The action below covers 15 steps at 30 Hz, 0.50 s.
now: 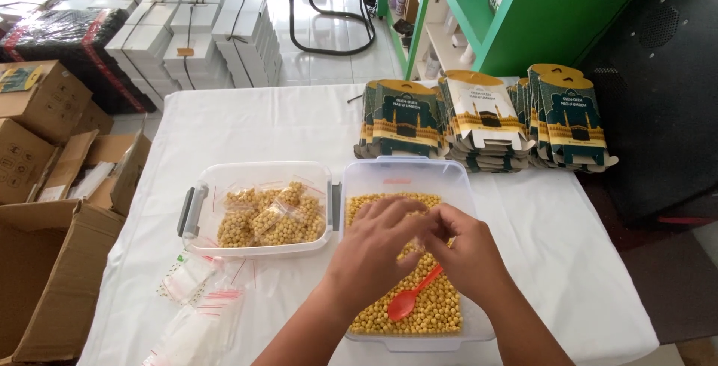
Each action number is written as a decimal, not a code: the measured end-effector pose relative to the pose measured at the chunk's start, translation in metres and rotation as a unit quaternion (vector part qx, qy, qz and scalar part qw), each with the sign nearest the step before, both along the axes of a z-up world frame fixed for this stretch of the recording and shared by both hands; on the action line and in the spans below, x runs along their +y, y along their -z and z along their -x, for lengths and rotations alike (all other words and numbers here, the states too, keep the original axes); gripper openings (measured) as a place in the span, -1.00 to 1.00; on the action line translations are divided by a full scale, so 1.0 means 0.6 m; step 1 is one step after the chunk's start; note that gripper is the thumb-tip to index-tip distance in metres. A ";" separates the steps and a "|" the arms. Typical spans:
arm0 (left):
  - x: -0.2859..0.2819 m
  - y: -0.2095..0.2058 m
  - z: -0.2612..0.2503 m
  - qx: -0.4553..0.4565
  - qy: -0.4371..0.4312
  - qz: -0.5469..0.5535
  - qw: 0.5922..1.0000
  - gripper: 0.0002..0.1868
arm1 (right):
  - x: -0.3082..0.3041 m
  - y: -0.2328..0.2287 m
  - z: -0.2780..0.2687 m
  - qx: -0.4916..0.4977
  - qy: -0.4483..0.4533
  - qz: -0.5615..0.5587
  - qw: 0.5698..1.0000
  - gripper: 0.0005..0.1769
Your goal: A person is seen packaging small yellow beads into plastic bags and transferring them between containers at a workshop table.
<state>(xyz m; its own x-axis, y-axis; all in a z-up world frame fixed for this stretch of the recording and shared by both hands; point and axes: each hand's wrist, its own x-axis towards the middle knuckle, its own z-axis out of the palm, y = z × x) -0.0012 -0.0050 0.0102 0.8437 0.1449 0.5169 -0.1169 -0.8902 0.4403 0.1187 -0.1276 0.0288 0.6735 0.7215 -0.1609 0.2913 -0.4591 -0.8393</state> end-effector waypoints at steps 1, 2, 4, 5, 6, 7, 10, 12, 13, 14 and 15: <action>0.001 0.001 0.000 0.000 -0.001 0.000 1.000 -0.49 | 0.000 0.004 -0.001 0.000 -0.001 0.000 1.000 -0.88; 0.001 0.003 0.000 -0.002 0.000 -0.011 1.000 -0.51 | -0.002 0.008 -0.003 -0.007 -0.015 -0.005 1.000 -0.89; 0.002 0.007 0.000 -0.004 0.001 -0.023 1.000 -0.53 | -0.002 0.005 -0.002 -0.014 -0.028 -0.011 0.999 -0.87; 0.002 0.009 -0.001 0.013 -0.005 -0.037 0.999 -0.46 | -0.001 -0.002 0.001 0.005 -0.019 -0.004 1.000 -0.94; 0.002 0.012 -0.001 0.031 -0.011 -0.052 0.998 -0.38 | 0.000 -0.008 0.004 0.024 -0.009 0.004 1.000 -0.96; 0.001 0.012 0.000 0.031 -0.011 -0.052 0.998 -0.38 | -0.002 -0.008 0.004 0.024 -0.009 0.004 1.000 -0.96; 0.001 0.011 -0.001 0.041 -0.013 -0.032 0.999 -0.33 | -0.002 -0.008 0.004 0.025 -0.010 -0.014 1.000 -0.90; 0.000 0.013 -0.003 -0.005 -0.029 -0.035 0.999 -0.62 | -0.001 -0.008 0.004 0.014 -0.007 0.014 1.000 -0.84; -0.002 0.012 -0.002 -0.005 -0.030 -0.035 0.999 -0.62 | 0.000 -0.006 0.003 0.014 -0.008 0.014 1.000 -0.84; -0.003 0.010 -0.002 -0.019 -0.034 -0.030 0.999 -0.68 | 0.000 -0.005 0.001 0.014 -0.005 0.006 1.000 -0.80; -0.004 0.009 -0.003 -0.033 -0.038 -0.024 0.998 -0.72 | 0.000 -0.003 0.000 0.014 -0.002 -0.001 1.000 -0.75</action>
